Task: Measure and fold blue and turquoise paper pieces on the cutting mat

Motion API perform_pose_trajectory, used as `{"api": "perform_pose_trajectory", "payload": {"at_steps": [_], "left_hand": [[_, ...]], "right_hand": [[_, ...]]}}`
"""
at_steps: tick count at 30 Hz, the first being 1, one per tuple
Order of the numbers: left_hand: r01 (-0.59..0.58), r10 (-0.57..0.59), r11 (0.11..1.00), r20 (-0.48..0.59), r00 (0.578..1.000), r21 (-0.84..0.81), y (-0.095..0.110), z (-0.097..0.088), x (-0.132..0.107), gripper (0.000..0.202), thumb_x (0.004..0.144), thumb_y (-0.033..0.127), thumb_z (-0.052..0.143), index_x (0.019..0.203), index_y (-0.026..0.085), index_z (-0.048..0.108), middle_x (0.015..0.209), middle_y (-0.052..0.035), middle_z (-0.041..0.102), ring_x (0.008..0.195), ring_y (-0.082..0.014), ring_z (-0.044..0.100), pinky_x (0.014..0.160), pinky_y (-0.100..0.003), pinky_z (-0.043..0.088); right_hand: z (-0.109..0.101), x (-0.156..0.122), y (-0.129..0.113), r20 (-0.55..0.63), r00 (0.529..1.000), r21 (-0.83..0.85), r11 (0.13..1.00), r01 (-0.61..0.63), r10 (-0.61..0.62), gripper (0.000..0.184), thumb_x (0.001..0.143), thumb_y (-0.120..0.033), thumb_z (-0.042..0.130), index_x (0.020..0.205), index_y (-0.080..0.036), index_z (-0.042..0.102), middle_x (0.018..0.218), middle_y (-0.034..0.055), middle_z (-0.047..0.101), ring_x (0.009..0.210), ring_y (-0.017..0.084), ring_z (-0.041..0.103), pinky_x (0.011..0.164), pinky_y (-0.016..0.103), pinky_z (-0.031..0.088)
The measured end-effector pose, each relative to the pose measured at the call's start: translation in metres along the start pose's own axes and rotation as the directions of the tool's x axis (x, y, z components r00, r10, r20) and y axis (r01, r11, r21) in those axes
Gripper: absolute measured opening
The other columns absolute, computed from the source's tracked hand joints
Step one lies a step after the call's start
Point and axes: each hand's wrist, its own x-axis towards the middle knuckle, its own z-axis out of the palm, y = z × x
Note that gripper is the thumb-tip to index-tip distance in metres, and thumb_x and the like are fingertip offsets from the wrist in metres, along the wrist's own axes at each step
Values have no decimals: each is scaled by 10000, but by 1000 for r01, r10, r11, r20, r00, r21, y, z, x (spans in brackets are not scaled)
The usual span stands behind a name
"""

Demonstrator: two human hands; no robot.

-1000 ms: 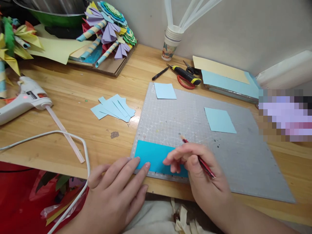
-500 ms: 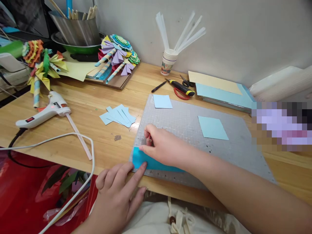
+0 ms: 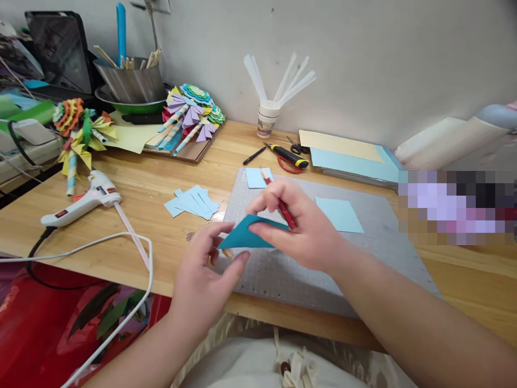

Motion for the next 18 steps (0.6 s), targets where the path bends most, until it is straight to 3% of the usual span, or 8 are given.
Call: {"api": "perform_pose_trajectory", "payload": {"at_steps": [2, 4, 6, 8, 11, 13, 16, 18], "left_hand": [[-165, 165, 986, 33, 986, -21, 5, 3, 14, 131, 851, 115, 574, 922, 224, 591, 836, 11, 640, 683, -95, 564, 594, -210, 458], [-399, 397, 916, 33, 917, 47, 4, 7, 16, 173, 842, 58, 560, 938, 197, 597, 958, -36, 669, 840, -129, 616, 709, -242, 491], [-586, 574, 796, 116, 811, 151, -1, 12, 8, 218, 840, 47, 551, 1025, 156, 591, 1054, -103, 665, 945, -192, 617, 792, -316, 498], [-641, 591, 733, 252, 766, 229, -4, 18, -4, 178, 858, 67, 530, 1009, 140, 588, 1015, -105, 678, 900, -209, 617, 766, -343, 490], [-613, 511, 739, 360, 780, 280, -3, 26, -18, 144, 871, 64, 481, 889, 164, 583, 872, -49, 686, 782, -190, 610, 677, -327, 463], [-561, 444, 774, 379, 812, 295, 0, 29, -23, 137, 868, 84, 495, 924, 175, 580, 853, -31, 678, 772, -190, 606, 674, -328, 458], [-406, 308, 839, 298, 904, 364, 0, 28, -30, 264, 873, 193, 546, 1133, 148, 527, 960, -67, 667, 854, -207, 604, 736, -345, 469], [-358, 282, 846, 237, 930, 396, -1, 27, -35, 315, 878, 211, 546, 1179, 128, 504, 996, -89, 648, 890, -211, 588, 772, -348, 461]], "right_hand": [[-11, -16, -5, -18, 992, -1, 993, 122, -122, 313, 828, -44, 551, 835, -262, 326, 881, -18, 593, 815, 143, 563, 766, 328, 440], [-17, -39, -1, -23, 984, -24, 984, 178, -179, 349, 802, 1, 544, 850, -269, 329, 902, -15, 609, 832, 156, 568, 805, 367, 444], [-18, -65, 9, -13, 991, -108, 986, 129, -132, 401, 747, 18, 578, 862, -271, 326, 961, -7, 623, 893, 180, 561, 829, 393, 429], [-15, -87, 20, -7, 997, -233, 970, 75, -79, 391, 727, 3, 586, 852, -262, 326, 1002, 3, 641, 905, 192, 547, 822, 397, 405], [-10, -105, 30, 129, 992, -393, 918, 43, 8, 247, 820, -86, 556, 775, -234, 364, 864, 6, 646, 787, 170, 515, 741, 343, 383], [-9, -105, 33, 176, 976, -426, 904, -40, 126, 187, 876, -146, 524, 751, -224, 409, 754, -1, 602, 698, 149, 485, 680, 304, 375], [-13, -92, 38, 77, 926, -357, 878, -319, 368, 117, 869, -193, 533, 788, -225, 454, 694, -32, 521, 607, 123, 445, 591, 259, 352], [-16, -81, 43, -10, 880, -296, 839, -457, 476, 118, 842, -208, 553, 807, -229, 442, 696, -46, 480, 598, 118, 429, 580, 253, 344]]}}
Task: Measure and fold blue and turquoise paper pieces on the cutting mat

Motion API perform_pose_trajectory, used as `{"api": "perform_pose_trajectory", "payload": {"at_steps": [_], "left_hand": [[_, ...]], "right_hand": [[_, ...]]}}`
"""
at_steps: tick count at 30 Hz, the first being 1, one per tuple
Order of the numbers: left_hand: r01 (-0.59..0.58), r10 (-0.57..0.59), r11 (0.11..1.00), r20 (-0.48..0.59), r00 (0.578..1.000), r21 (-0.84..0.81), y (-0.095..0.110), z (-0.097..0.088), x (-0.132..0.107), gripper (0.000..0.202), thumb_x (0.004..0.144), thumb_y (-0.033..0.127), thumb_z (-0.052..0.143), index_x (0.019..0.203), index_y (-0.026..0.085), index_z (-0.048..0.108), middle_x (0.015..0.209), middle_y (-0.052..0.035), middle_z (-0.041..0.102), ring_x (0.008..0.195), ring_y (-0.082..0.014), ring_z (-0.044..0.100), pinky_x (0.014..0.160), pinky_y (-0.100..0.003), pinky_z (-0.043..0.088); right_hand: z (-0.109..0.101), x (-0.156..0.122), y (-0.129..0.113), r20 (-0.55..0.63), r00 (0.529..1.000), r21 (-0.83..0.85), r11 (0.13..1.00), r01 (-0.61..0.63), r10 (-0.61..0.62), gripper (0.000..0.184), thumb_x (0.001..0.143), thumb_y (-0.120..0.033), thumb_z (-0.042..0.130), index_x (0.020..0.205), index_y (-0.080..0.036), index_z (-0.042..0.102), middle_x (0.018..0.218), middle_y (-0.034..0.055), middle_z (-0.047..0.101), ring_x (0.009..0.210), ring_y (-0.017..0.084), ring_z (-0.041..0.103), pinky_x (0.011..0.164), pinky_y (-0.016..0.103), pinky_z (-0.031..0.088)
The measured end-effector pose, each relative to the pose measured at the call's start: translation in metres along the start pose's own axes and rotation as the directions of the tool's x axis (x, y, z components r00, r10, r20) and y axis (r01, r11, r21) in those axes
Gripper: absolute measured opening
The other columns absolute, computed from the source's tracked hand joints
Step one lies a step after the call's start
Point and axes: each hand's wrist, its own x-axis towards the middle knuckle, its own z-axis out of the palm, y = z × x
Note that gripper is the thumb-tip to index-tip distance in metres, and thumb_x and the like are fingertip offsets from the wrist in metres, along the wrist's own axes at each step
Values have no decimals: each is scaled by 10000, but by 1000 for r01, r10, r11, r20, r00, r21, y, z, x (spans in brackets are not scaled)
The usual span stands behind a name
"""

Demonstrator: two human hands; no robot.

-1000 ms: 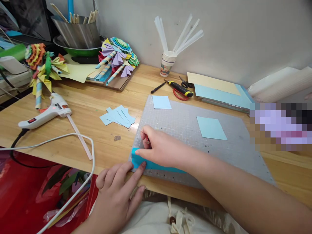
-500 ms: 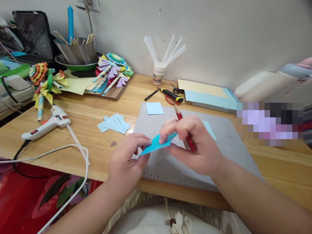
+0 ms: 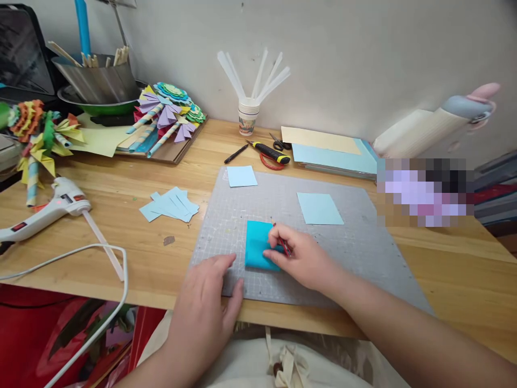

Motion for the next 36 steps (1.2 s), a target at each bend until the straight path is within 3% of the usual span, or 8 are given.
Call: {"api": "perform_pose_trajectory", "payload": {"at_steps": [5, 12, 25, 31, 36], "left_hand": [[-114, 104, 988, 95, 990, 108, 6, 0, -8, 329, 891, 205, 523, 1216, 213, 570, 980, -60, 628, 865, -214, 546, 758, -350, 403], [-136, 100, 963, 159, 982, 232, 12, 3, -7, 435, 892, 329, 506, 1317, 251, 554, 966, -69, 605, 832, -227, 505, 736, -358, 365], [-136, 129, 978, 49, 990, 156, 6, 14, -14, 412, 872, 307, 518, 1259, 208, 617, 989, -80, 678, 877, -245, 534, 773, -388, 342], [-237, 246, 956, -32, 969, 172, 3, 17, -16, 385, 885, 267, 522, 1240, 156, 620, 1199, 13, 687, 967, -182, 562, 748, -357, 336], [-226, 236, 956, -33, 971, 190, 2, 18, -17, 370, 885, 274, 519, 1229, 198, 630, 1227, 48, 673, 960, -156, 578, 736, -342, 335]], "right_hand": [[-1, 18, 1, -10, 999, 21, 998, -53, 53, 140, 796, -196, 571, 828, -232, 439, 744, -49, 467, 629, 120, 420, 603, 265, 344], [6, 12, 1, -19, 998, -21, 997, -67, 67, 122, 821, -205, 547, 871, -235, 439, 750, -47, 475, 619, 122, 423, 588, 269, 343], [9, 18, -4, -73, 991, -144, 982, -120, 110, 70, 844, -213, 527, 837, -229, 459, 675, -47, 493, 578, 127, 446, 559, 273, 341], [8, 19, -5, -74, 992, -154, 981, -116, 105, 69, 844, -205, 528, 837, -223, 462, 670, -46, 492, 570, 123, 447, 559, 272, 346], [9, 20, -4, -81, 990, -153, 980, -125, 113, 66, 840, -214, 534, 845, -225, 469, 679, -41, 507, 568, 124, 450, 557, 274, 350]]}}
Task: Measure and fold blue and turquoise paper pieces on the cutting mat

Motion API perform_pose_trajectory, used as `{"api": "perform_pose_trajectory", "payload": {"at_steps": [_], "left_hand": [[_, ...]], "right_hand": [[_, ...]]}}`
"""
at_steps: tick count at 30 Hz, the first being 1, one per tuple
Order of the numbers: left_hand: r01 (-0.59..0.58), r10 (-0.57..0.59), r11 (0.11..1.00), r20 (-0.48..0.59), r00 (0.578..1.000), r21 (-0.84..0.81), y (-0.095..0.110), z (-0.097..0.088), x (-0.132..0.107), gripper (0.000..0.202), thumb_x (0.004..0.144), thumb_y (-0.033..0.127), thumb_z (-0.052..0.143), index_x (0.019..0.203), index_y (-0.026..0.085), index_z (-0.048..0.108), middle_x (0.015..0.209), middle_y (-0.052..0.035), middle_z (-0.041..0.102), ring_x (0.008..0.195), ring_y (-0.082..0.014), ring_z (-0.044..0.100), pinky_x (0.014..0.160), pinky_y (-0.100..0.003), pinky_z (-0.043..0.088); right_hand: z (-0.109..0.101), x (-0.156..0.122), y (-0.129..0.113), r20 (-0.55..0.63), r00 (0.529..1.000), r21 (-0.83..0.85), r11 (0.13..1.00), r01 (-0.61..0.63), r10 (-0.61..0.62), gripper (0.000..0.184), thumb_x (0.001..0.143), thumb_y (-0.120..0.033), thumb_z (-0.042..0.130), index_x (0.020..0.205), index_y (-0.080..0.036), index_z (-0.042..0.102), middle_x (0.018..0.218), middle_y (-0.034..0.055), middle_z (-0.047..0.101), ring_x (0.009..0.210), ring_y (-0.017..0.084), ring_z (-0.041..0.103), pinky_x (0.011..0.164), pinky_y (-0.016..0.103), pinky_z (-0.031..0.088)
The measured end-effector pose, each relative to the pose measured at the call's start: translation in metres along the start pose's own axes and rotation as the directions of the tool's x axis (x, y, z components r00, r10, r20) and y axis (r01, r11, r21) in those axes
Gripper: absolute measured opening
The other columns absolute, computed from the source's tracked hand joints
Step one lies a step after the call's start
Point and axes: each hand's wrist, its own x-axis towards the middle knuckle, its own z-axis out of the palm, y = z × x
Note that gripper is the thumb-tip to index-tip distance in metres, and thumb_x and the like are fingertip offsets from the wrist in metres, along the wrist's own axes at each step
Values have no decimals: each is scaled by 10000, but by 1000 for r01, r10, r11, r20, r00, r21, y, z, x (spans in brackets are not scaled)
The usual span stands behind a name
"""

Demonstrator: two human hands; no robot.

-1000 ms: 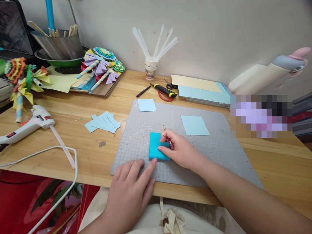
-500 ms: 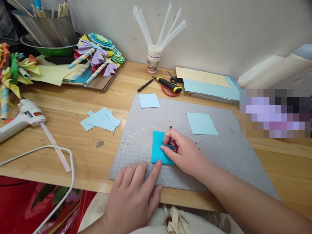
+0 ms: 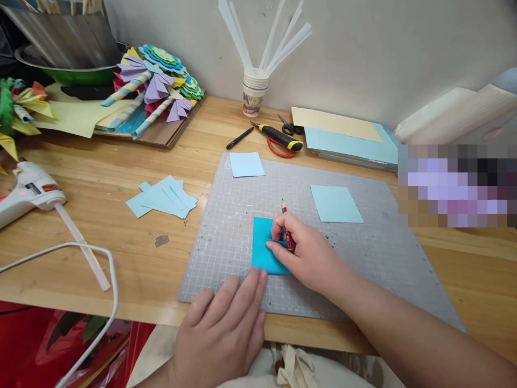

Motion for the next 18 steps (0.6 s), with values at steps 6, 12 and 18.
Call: {"api": "perform_pose_trajectory", "payload": {"at_steps": [6, 12, 18], "left_hand": [[15, -15, 1000, -24, 1000, 1, 1, 1, -1, 409, 873, 288, 530, 1266, 208, 604, 1173, 29, 699, 921, -164, 582, 760, -332, 329], [19, -19, 1000, -22, 1000, 2, 1, 0, -1, 378, 879, 287, 518, 1231, 208, 631, 1198, 45, 689, 926, -161, 579, 747, -337, 331], [14, -14, 1000, -25, 1000, 1, 1, 1, 0, 401, 869, 285, 531, 1248, 188, 619, 1175, 33, 700, 922, -166, 573, 741, -337, 332]], "right_hand": [[0, 0, 0, -24, 999, 20, 999, -25, 25, 62, 846, -224, 520, 845, -228, 457, 715, -34, 522, 575, 124, 459, 554, 276, 361], [0, 0, -1, -18, 999, 7, 999, -40, 40, 71, 835, -221, 528, 851, -231, 459, 710, -38, 518, 575, 126, 461, 556, 277, 366], [0, 1, -2, -24, 999, 4, 1000, -28, 28, 74, 829, -215, 527, 847, -230, 457, 703, -31, 522, 566, 126, 461, 543, 271, 366]]}}
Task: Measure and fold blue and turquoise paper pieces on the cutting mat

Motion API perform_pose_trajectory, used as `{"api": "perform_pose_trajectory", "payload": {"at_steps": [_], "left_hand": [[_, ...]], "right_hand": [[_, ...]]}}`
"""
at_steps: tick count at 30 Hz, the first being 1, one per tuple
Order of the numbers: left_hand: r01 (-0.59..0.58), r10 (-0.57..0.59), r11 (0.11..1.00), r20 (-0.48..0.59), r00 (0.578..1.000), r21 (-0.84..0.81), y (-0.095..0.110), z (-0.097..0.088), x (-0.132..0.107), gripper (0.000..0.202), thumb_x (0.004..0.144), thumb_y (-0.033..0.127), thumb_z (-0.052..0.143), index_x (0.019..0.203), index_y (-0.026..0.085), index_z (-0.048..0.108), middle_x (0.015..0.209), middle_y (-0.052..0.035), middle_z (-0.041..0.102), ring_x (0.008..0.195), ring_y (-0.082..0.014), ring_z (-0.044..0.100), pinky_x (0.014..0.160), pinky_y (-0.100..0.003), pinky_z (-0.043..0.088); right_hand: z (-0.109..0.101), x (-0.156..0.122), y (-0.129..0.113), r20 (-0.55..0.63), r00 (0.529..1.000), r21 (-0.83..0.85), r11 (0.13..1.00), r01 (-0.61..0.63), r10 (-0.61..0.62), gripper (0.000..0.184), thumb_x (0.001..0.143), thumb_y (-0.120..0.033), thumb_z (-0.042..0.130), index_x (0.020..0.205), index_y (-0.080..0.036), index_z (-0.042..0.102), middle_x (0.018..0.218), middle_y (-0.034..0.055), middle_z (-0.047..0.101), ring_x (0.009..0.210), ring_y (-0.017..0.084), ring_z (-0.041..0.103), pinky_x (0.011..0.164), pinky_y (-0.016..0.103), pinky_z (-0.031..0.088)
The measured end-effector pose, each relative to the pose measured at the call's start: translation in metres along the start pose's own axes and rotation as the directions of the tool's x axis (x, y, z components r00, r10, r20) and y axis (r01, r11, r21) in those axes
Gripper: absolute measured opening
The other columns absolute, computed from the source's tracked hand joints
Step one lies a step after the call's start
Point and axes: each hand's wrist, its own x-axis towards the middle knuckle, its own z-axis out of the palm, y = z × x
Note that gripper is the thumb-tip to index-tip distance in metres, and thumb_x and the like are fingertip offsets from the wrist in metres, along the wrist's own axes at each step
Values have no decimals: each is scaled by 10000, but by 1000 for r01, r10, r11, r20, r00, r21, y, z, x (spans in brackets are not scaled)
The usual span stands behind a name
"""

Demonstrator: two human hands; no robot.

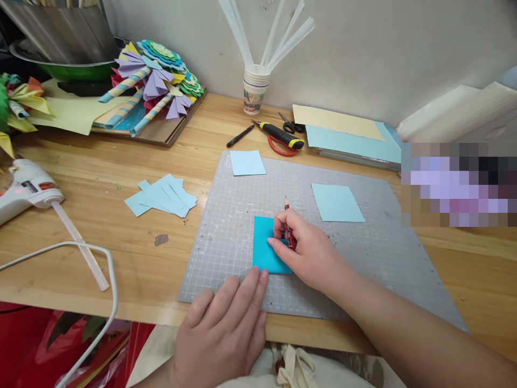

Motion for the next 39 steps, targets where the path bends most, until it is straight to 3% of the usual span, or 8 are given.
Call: {"api": "perform_pose_trajectory", "payload": {"at_steps": [39], "left_hand": [[-59, 58, 998, -79, 995, -10, -4, 0, -3, 288, 844, 246, 557, 1085, 223, 712, 1163, 54, 705, 873, -140, 589, 698, -320, 329]], "right_hand": [[1, 0, 0, 27, 999, 1, 1000, -29, 29, 72, 843, -213, 526, 866, -234, 462, 730, -46, 520, 569, 113, 448, 552, 270, 367]]}}
